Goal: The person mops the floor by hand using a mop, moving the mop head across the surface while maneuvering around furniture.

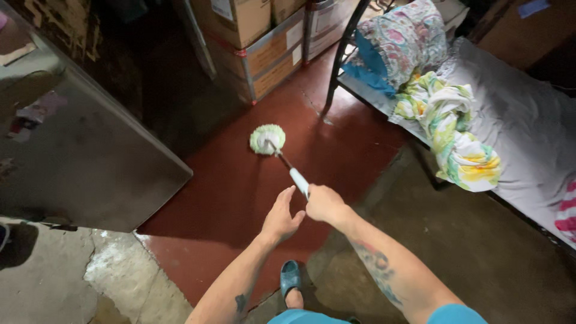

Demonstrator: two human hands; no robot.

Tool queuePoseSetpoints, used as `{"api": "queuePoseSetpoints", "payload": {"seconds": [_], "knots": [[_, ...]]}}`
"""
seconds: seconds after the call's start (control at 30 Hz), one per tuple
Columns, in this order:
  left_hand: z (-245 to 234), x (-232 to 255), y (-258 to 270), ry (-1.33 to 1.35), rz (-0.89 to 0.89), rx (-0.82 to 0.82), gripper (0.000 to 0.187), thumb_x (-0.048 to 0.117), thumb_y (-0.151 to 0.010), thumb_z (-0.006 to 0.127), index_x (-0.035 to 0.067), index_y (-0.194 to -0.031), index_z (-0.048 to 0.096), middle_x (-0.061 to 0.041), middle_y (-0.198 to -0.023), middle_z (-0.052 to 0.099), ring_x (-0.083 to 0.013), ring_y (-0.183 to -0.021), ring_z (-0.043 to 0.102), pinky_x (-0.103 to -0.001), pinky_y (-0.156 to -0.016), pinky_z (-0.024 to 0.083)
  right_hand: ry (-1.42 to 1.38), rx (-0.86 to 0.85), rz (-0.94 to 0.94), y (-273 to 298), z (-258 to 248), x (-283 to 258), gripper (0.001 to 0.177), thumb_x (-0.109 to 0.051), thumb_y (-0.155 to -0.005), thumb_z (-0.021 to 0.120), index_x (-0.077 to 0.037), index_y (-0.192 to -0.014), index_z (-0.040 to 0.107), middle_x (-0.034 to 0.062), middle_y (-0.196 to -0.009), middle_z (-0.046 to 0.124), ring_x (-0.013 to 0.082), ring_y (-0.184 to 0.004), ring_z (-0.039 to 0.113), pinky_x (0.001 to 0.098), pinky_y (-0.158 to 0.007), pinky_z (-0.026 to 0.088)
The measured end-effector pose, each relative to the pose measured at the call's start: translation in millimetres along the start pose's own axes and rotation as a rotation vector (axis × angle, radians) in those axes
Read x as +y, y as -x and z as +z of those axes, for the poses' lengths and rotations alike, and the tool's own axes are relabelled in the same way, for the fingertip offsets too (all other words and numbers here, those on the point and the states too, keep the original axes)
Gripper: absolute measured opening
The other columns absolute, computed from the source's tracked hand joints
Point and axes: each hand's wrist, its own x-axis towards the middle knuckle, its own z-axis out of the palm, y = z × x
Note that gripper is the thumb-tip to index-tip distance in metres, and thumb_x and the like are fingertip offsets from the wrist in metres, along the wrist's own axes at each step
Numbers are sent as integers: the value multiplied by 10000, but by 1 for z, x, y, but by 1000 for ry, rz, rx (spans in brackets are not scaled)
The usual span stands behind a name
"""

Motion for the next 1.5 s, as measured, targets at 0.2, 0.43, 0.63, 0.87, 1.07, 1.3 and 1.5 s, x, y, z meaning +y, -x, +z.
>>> {"api": "queuePoseSetpoints", "payload": {"seconds": [0.2,0.43,0.63,0.87,1.07,1.3,1.5], "knots": [[37,56,25,21,260,21,796,198,-729,797,10,-1435,482,-216,-1429,539,-383,-1332,497,-443,-1124,389,0,-22,-44,114,-29,3,288,-162,-816,615,-104,-1080,716,188,-1000,754,369,-984,720,481,-873,559],[97,126,78,200,324,-212,251,148,-651,792,61,-869,705,-152,-967,733,-328,-952,709,-395,-838,549,75,35,-102,235,-45,47,280,-175,-807,636,-67,-1058,697,198,-940,747,371,-952,727,474,-869,561],[146,162,125,184,541,-293,258,145,-560,758,57,-790,679,-140,-800,727,-351,-783,712,-402,-654,536,60,66,-128,317,-48,78,222,-146,-795,569,-111,-947,727,187,-868,752,374,-877,719,494,-808,552],[185,144,120,117,646,-284,258,179,-557,809,77,-768,700,-161,-781,703,-368,-750,686,-422,-627,530,96,280,-145,318,-24,96,265,-257,-841,548,-41,-905,686,222,-807,732,410,-777,718,519,-730,570],[199,112,105,12,478,-200,114,194,-747,745,89,-752,703,-137,-780,725,-325,-747,713,-423,-639,541,78,368,-190,292,-14,91,295,-296,-887,542,-30,-878,668,239,-751,718,426,-694,715,532,-640,575],[190,76,72,295,330,-167,125,183,-797,725,77,-743,687,-100,-762,747,-221,-712,725,-364,-622,549,65,374,-238,260,-22,70,281,-279,-876,541,-35,-836,673,226,-737,722,415,-687,718,516,-651,580],[172,61,45,353,236,-184,113,121,-821,718,86,-714,701,-46,-739,740,-91,-690,634,-316,-576,528,59,331,-219,224,-33,52,306,-284,-933,505,-37,-847,666,220,-725,712,405,-674,719,511,-641,582]]}}
